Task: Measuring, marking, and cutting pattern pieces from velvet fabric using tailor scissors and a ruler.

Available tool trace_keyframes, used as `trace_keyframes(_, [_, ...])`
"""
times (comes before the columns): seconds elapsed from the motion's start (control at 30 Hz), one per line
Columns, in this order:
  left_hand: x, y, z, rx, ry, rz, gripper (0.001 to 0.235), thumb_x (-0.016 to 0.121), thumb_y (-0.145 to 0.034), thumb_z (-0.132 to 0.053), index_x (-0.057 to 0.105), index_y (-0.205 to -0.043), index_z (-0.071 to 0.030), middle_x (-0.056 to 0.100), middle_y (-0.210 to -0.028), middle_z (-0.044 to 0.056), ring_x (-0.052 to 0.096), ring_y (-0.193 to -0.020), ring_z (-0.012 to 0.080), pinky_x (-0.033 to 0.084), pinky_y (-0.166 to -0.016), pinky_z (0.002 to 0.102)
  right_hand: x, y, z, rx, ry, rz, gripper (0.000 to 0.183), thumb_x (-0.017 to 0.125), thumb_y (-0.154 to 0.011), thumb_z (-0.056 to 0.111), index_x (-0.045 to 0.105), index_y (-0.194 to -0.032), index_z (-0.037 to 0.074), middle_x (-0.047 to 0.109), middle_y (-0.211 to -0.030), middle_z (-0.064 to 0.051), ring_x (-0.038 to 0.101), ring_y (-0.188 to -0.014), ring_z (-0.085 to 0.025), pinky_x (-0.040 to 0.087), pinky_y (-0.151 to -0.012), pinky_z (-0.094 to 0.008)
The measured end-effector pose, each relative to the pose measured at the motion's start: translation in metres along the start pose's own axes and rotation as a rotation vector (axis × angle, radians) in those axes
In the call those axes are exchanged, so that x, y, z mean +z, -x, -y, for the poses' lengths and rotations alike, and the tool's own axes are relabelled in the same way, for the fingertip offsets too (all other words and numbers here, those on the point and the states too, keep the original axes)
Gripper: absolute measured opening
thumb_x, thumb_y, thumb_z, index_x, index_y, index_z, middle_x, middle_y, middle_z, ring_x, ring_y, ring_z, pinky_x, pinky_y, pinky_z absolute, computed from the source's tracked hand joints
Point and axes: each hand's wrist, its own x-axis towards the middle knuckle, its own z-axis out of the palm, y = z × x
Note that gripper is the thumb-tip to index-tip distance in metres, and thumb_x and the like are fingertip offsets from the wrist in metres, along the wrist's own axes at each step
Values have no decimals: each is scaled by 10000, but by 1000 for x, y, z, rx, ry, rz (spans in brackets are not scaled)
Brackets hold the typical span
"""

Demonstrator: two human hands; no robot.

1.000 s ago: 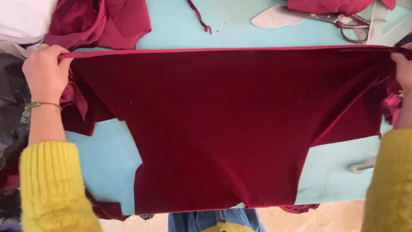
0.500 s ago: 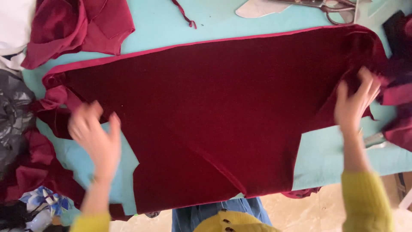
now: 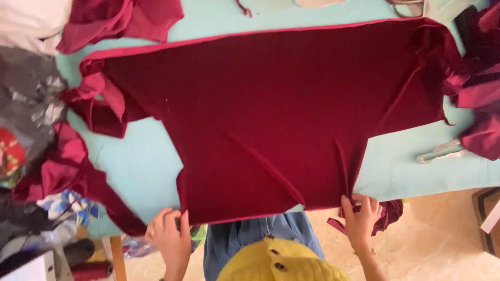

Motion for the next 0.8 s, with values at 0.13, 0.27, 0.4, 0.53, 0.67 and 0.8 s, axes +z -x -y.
trace_keyframes(0.13, [-19, -7, 8, -353, 496, 133, 252, 585, -1044, -213, 606, -950, 20, 621, -784, 144, 559, -761, 307, 401, -780, 441, -26, -8, 19, 207, -333, 72, 216, 646, -1052, 226, 589, -959, 39, 561, -872, -40, 516, -790, -147, 428, -730, -333])
trace_keyframes(0.27, [-42, -8, -3, -542, 719, 220, 205, 489, -1101, -227, 473, -995, -53, 360, -735, 18, 309, -622, 129, 289, -592, 318, -42, -12, 30, 314, -624, 78, 273, 595, -1048, 112, 387, -886, 186, 330, -729, 73, 302, -632, -41, 265, -599, -229])
trace_keyframes(0.4, [-39, -4, -3, -551, 574, 306, 198, 524, -1085, -254, 480, -992, -85, 383, -574, 7, 334, -516, 150, 301, -552, 358, -51, -15, 36, 331, -518, 79, 250, 606, -1047, 135, 381, -941, 161, 282, -626, 65, 245, -540, -55, 238, -542, -253])
trace_keyframes(0.53, [-27, 8, 9, -428, 330, 320, 237, 571, -1052, -300, 565, -1127, -75, 715, -768, 62, 649, -737, 293, 466, -660, 422, -42, -7, 14, 291, -465, 81, 211, 622, -1031, 123, 411, -1032, 128, 339, -637, 28, 276, -552, -85, 269, -544, -293])
trace_keyframes(0.67, [-27, 8, 8, -377, 325, 219, 237, 595, -1051, -252, 573, -1188, -59, 503, -579, 7, 494, -549, 226, 402, -581, 402, -33, -7, -16, 179, -153, 84, 259, 653, -1056, 273, 543, -1186, 77, 600, -801, -63, 583, -674, -244, 460, -701, -447])
trace_keyframes(0.8, [-21, -12, 14, -173, 238, 50, 239, 615, -1043, -240, 629, -1194, -56, 660, -913, 20, 633, -846, 257, 430, -827, 440, -36, -22, -14, -112, -55, -70, 254, 614, -1086, 165, 589, -1286, 9, 534, -933, -70, 515, -943, -284, 425, -872, -487])
